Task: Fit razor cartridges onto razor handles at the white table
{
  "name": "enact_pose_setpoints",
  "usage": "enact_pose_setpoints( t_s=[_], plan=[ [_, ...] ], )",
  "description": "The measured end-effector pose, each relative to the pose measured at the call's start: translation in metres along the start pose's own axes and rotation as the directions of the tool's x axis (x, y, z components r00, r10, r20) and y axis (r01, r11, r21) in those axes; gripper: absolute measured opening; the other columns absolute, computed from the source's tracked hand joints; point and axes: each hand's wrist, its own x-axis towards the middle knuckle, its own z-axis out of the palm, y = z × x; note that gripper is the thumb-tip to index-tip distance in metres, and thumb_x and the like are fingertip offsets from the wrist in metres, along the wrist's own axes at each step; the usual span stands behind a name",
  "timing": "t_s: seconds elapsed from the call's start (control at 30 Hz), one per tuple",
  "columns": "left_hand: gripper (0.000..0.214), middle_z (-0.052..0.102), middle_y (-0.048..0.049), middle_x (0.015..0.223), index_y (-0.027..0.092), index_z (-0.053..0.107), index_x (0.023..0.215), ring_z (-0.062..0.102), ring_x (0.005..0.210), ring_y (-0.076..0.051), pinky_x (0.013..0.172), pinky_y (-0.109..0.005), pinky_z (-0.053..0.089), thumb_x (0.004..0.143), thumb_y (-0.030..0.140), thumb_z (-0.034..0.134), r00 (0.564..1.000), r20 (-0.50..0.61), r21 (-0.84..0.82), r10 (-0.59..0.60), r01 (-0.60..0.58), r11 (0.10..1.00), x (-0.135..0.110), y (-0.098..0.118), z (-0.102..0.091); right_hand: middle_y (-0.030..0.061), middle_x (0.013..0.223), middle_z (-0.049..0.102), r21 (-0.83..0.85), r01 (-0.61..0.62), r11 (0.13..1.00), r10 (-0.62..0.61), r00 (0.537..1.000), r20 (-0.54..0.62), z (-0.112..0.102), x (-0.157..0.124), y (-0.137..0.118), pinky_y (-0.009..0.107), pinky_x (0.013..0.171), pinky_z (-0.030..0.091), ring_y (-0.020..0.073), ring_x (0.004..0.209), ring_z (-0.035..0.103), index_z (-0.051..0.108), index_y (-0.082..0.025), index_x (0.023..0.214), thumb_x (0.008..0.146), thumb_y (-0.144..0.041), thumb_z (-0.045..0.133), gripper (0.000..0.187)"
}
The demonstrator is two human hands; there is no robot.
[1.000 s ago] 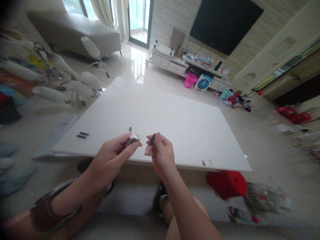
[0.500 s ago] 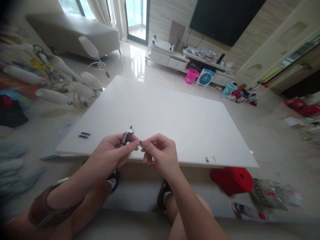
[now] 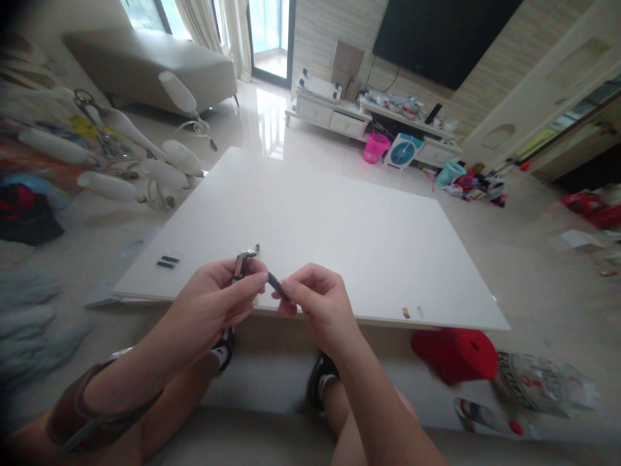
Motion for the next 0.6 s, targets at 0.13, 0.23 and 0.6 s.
enact_pose_setpoints(
  t_s=[0.13,0.23,0.6],
  plan=[
    [0.027,0.039,0.0065,0.051,0.016,0.064,0.083,0.029,0.041,-0.006,0.039,-0.019,0.02,0.081,0.042,0.071,0.996,-0.019,0.136,0.089,-0.085,0.987,0.0,0.002,-0.001,0.0008,0.072,0.071,-0.034,-0.033,0.999,0.034,0.999,0.034,-0.004,-0.002,0.005,0.017,0.051,0.049,0.0091,0.054,0.061,0.073,-0.019,0.081,0.077,-0.026,0.084,0.014],
    [0.023,0.047,0.0034,0.054,0.016,0.068,0.082,0.035,0.046,-0.008,0.042,-0.021,0.025,0.08,0.039,0.071,0.983,-0.034,0.254,0.178,-0.164,0.953,-0.001,0.004,-0.002,-0.0004,0.07,0.07,-0.066,-0.016,0.998,0.018,0.999,0.029,-0.006,-0.002,0.007,0.018,0.048,0.049,0.0098,0.052,0.061,0.074,-0.02,0.087,0.078,-0.024,0.083,0.013],
    [0.038,0.044,0.001,0.058,0.019,0.068,0.079,0.034,0.048,-0.011,0.043,-0.023,0.027,0.097,0.045,0.046,0.969,0.024,0.236,0.247,-0.246,0.94,-0.015,0.002,0.001,0.0017,0.076,0.073,-0.034,0.199,0.979,-0.202,0.955,-0.215,0.005,0.004,0.001,0.026,0.057,0.05,0.0148,0.062,0.065,0.074,-0.022,0.082,0.075,-0.023,0.081,0.01]
  ],
)
